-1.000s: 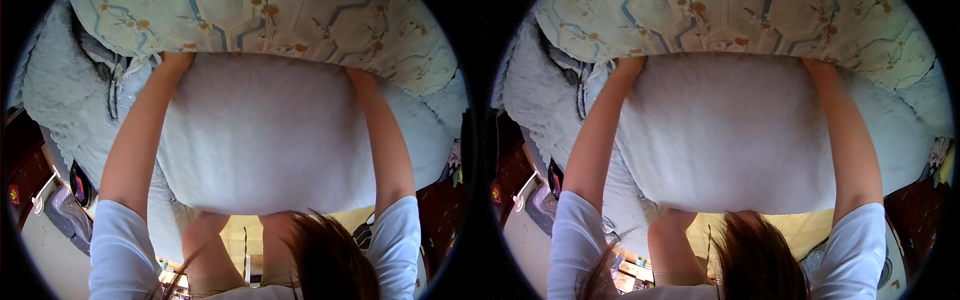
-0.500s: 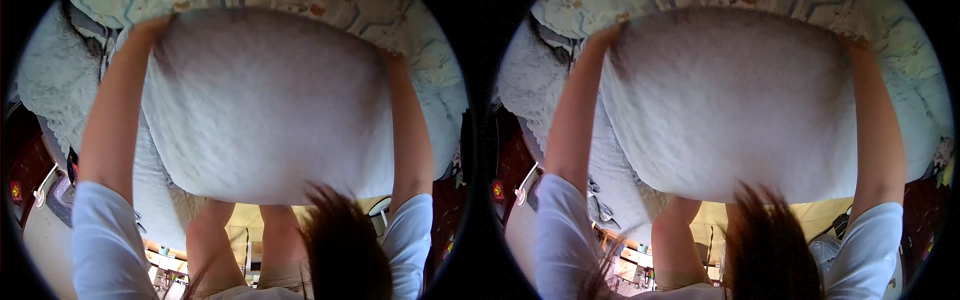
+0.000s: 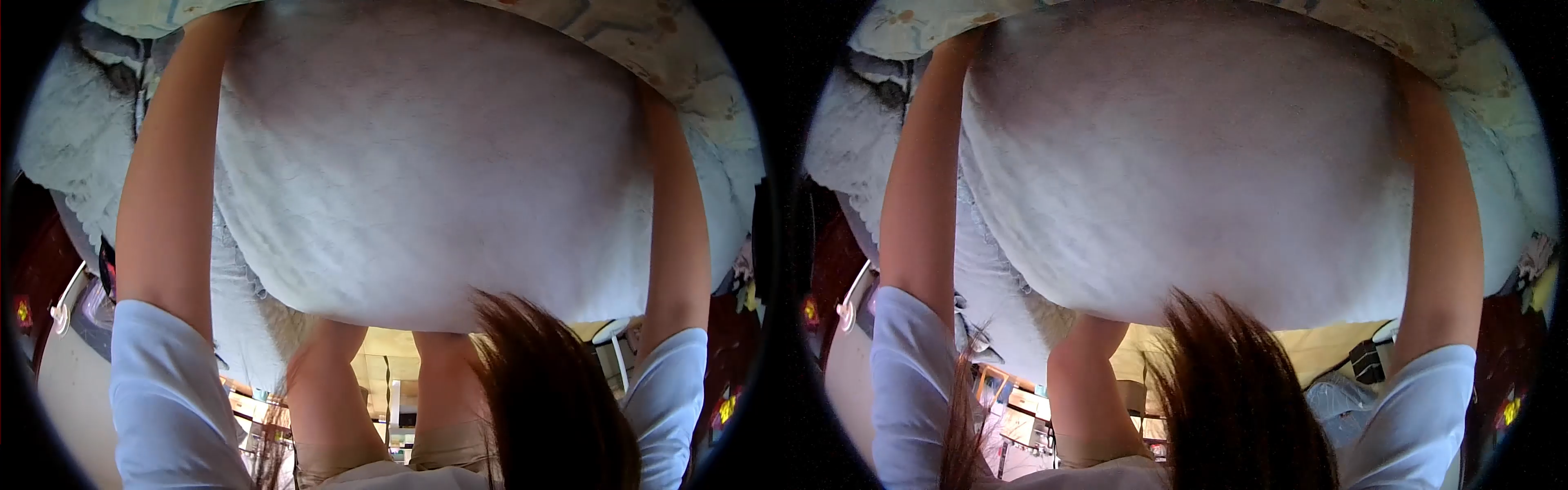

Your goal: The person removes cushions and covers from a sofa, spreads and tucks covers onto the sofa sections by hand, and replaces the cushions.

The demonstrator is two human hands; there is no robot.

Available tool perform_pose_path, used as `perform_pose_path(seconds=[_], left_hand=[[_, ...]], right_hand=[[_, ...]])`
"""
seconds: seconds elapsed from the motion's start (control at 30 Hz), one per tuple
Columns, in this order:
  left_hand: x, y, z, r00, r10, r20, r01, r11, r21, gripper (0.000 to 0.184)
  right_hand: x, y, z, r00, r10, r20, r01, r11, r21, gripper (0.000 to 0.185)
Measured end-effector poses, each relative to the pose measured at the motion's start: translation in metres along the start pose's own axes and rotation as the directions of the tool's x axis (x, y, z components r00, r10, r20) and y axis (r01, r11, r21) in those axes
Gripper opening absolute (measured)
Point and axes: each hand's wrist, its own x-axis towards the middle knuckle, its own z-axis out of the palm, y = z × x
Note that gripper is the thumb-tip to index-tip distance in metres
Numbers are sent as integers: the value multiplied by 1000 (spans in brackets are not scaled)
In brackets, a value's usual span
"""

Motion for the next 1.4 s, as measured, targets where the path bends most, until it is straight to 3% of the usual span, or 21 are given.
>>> perform_pose_path(seconds=[0.1,0.33,0.47,0.6,0.63,0.7,0.77,0.83,0.87,0.9,0.93,0.97,1.03,1.07,1.1,1.13,1.2,1.23,1.27,1.37,1.4], left_hand=[[5,19,-20,992,-118,51,121,990,-70,48],[-10,46,-39,972,-232,37,234,950,-207,52],[-73,75,-46,937,-348,-6,327,886,-329,55],[-199,121,-65,918,-397,7,365,837,-407,59],[-228,132,-72,881,-470,59,438,761,-479,58],[-268,152,-97,722,-635,273,643,471,-604,53],[-326,134,-67,526,-721,452,763,165,-625,47],[-381,91,-13,329,-658,678,757,-245,-606,43],[-405,66,14,283,-578,766,701,-420,-576,41],[-381,73,-9,252,-565,786,821,-304,-482,40],[-368,79,-20,287,-530,798,791,-338,-510,40],[-383,62,3,247,-509,824,750,-438,-495,44],[-374,71,-3,187,-650,737,853,-265,-450,52],[-373,80,-15,369,-672,642,899,84,-429,47],[-370,88,-31,556,-630,542,831,422,-362,45],[-361,115,-59,669,-608,427,736,623,-265,44],[-359,162,-101,858,-448,251,485,868,-109,55],[-370,175,-105,923,-335,188,353,933,-71,63],[-374,194,-118,883,-355,307,404,908,-112,64],[-384,240,-154,713,-346,609,503,858,-102,56],[-368,251,-171,535,-293,793,528,848,-43,47]], right_hand=[[9,1,2,1000,5,14,-5,998,-62,45],[-7,0,0,998,36,47,-29,989,-148,47],[-24,-5,-14,997,52,59,-38,976,-217,48],[-78,-63,-44,996,86,6,-81,960,-266,49],[-104,-82,-56,997,79,-6,-78,983,-167,49],[-166,-114,-78,999,42,-17,-40,993,110,56],[-228,-162,-112,978,77,196,-115,974,194,57],[-284,-205,-144,938,60,340,-152,957,249,56],[-304,-226,-156,925,32,378,-144,952,271,58],[-337,-250,-153,948,75,310,-184,922,341,60],[-356,-269,-165,918,74,389,-222,909,353,63],[-381,-288,-167,902,77,424,-249,897,366,68],[-395,-308,-194,822,-31,568,-263,865,428,70],[-392,-316,-212,775,-84,626,-269,852,448,70],[-396,-322,-221,780,-118,615,-248,844,476,65],[-402,-325,-228,786,-152,599,-223,834,504,61],[-409,-325,-247,751,-173,637,-325,743,585,52],[-406,-322,-258,642,-143,753,-524,635,568,45],[-401,-316,-268,514,-144,845,-699,501,511,39],[-403,-281,-284,652,65,756,-741,269,616,22],[-395,-258,-296,582,93,808,-804,213,555,21]])
